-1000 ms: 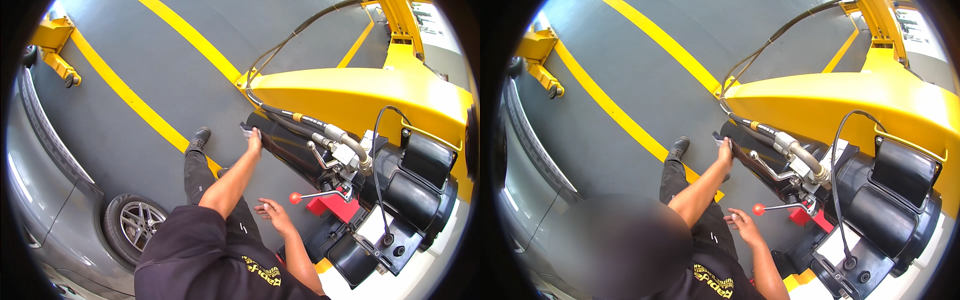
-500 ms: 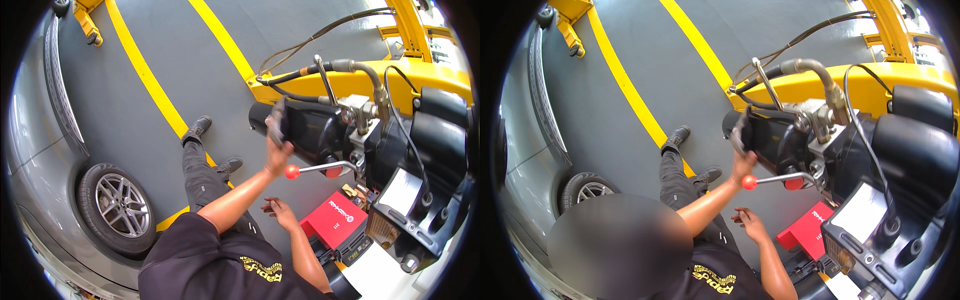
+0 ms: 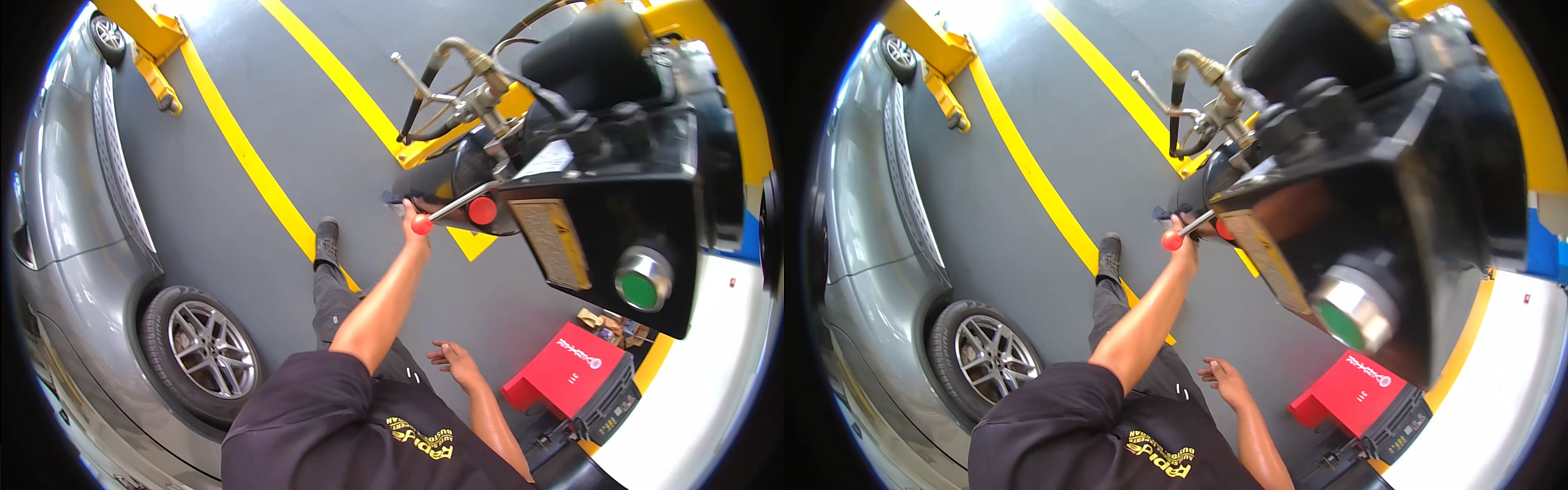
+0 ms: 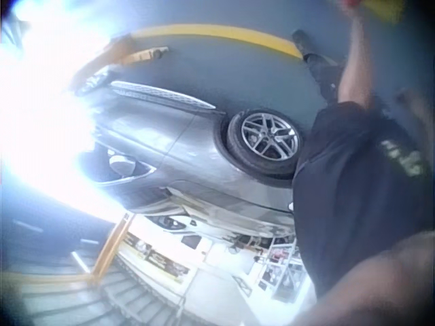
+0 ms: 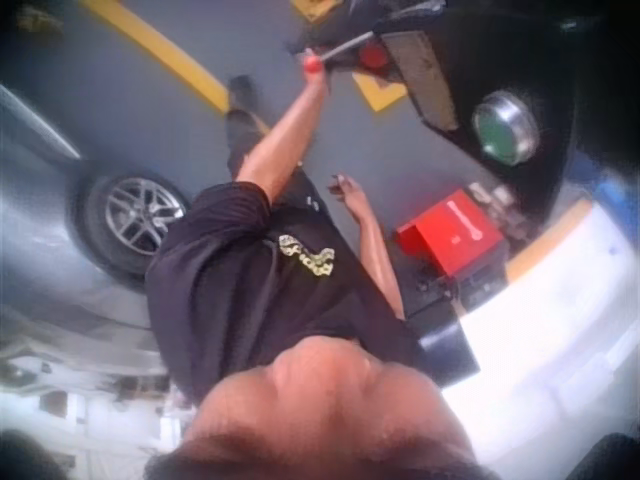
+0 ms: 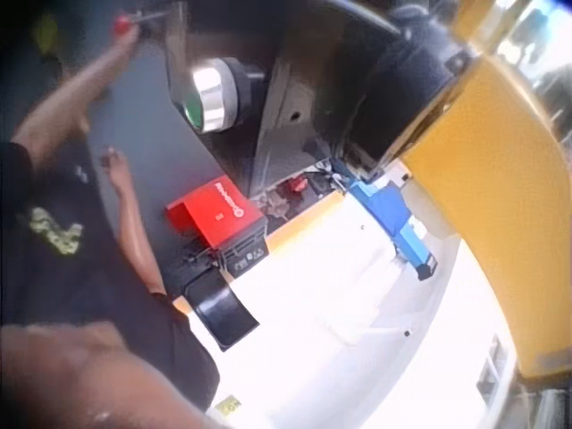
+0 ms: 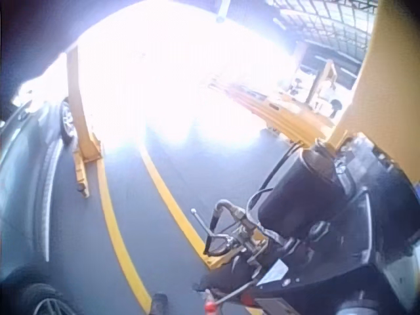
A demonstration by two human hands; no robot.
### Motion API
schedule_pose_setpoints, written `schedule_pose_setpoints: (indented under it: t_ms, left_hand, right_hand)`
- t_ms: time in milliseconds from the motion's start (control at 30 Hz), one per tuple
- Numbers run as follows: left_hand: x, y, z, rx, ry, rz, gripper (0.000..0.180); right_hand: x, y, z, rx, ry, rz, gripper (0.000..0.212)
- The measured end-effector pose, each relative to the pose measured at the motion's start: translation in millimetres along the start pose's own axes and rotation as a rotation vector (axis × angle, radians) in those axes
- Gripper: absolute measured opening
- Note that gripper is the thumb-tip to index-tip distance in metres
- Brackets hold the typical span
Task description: The person wipes a blue machine and a yellow car lift with a cloth in a garage. They clean the machine's side and top, then move to the lift and wipe its arms, platform, and control box.
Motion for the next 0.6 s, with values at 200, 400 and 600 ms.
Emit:
schedule_pose_setpoints:
  t_ms: [200,400,600]
  left_hand:
    - [-67,206,-52,0.032,-0.211,-0.383,0.039]
    - [-90,295,-56,0.325,-0.256,-0.402,0.023]
    - [-133,310,-7,0.559,-0.599,-0.466,0.035]
  right_hand:
    - [7,-28,-16,0.052,-0.178,0.067,0.047]
    - [94,-45,-3,0.045,-0.576,0.355,0.05]
    - [178,-2,14,0.25,-1.037,0.488,0.051]
Point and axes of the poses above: each hand's wrist, its own y-axis away from the middle knuckle, its own z-axis out of the back of the hand, x = y × z, the point moved 6 cm from there along -y, towards the middle knuckle, and after that the axes turned 12 degrees about -x, right-handed, at the moved point
